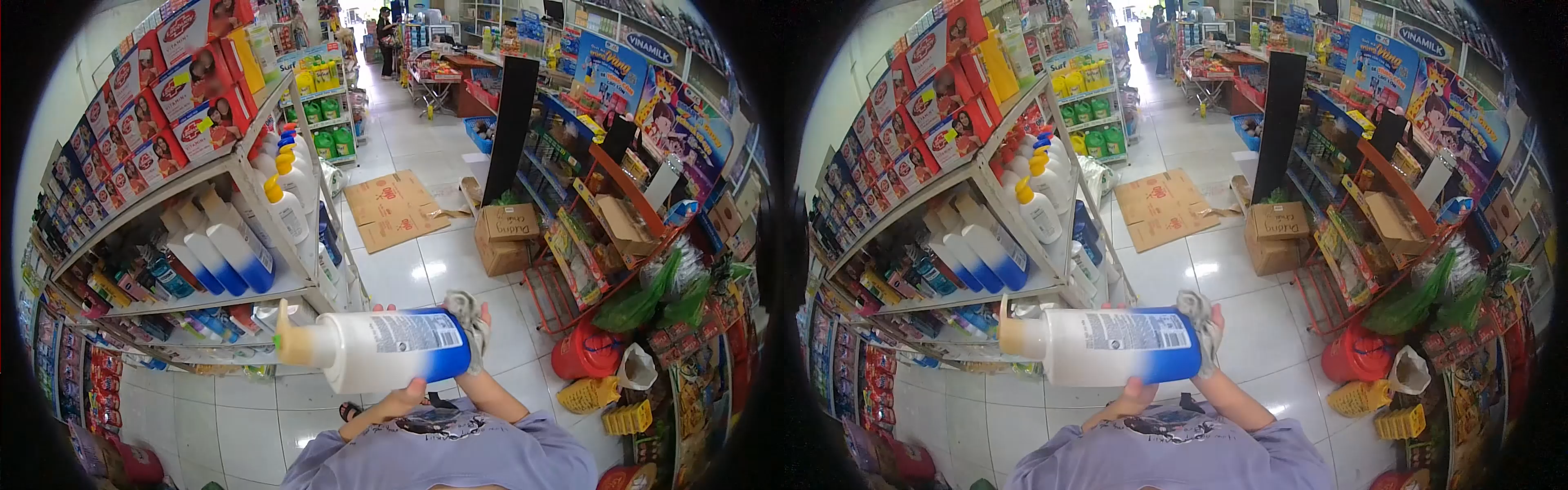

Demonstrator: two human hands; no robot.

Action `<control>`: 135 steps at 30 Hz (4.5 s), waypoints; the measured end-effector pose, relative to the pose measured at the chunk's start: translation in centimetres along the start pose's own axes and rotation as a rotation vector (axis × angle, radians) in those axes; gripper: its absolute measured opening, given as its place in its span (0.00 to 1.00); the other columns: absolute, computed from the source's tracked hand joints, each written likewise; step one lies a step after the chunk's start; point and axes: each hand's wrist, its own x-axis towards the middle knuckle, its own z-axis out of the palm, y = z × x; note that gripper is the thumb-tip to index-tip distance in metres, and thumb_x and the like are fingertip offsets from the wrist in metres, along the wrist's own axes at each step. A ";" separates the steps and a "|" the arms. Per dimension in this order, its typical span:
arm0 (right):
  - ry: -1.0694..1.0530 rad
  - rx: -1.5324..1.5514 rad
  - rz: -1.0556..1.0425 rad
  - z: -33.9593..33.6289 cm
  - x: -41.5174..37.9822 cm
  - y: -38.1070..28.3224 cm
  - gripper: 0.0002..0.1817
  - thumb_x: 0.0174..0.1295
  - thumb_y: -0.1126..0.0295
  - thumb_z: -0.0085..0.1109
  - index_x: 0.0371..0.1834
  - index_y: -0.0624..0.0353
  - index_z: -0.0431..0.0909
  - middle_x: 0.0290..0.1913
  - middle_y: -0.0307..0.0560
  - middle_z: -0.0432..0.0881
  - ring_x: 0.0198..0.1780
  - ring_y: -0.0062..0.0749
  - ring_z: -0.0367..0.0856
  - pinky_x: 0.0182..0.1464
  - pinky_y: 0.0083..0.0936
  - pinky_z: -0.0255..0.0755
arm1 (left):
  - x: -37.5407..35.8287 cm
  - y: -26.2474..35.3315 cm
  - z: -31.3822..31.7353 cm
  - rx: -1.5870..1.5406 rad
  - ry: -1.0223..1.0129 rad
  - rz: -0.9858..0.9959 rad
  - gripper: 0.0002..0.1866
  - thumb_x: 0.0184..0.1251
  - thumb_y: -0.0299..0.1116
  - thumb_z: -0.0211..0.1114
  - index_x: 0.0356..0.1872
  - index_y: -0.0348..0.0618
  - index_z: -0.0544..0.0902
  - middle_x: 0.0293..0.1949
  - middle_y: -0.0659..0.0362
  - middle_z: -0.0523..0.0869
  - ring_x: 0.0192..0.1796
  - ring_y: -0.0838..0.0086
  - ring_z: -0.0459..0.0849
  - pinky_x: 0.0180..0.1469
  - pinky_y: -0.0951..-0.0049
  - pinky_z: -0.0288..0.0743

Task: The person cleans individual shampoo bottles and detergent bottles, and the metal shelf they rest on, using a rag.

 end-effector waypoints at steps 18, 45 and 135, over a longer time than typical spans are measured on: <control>-0.053 -1.376 -0.331 5.2 -1.2 0.9 0.12 0.62 0.66 0.39 0.27 0.63 0.67 0.26 0.36 0.66 0.31 0.16 0.61 0.34 0.14 0.57 | 1.6 6.7 -1.5 -0.015 -0.155 -0.379 0.34 0.38 0.35 0.66 0.50 0.33 0.64 0.46 0.54 0.71 0.49 0.69 0.69 0.52 0.71 0.62; -0.004 -1.394 -0.596 0.4 1.3 -0.1 0.16 0.59 0.66 0.37 0.45 0.67 0.62 0.42 0.47 0.66 0.46 0.28 0.63 0.51 0.21 0.55 | 5.6 2.2 -1.3 -0.167 -0.193 -0.504 0.39 0.42 0.39 0.61 0.56 0.30 0.57 0.52 0.49 0.67 0.54 0.66 0.65 0.56 0.70 0.56; -0.551 -1.105 0.244 -0.2 27.8 12.3 0.54 0.16 0.68 0.75 0.56 0.64 0.56 0.49 0.47 0.69 0.52 0.32 0.66 0.55 0.27 0.58 | 14.2 0.9 -24.0 1.302 0.293 0.691 0.44 0.46 0.32 0.60 0.62 0.37 0.42 0.63 0.44 0.40 0.65 0.47 0.33 0.60 0.48 0.23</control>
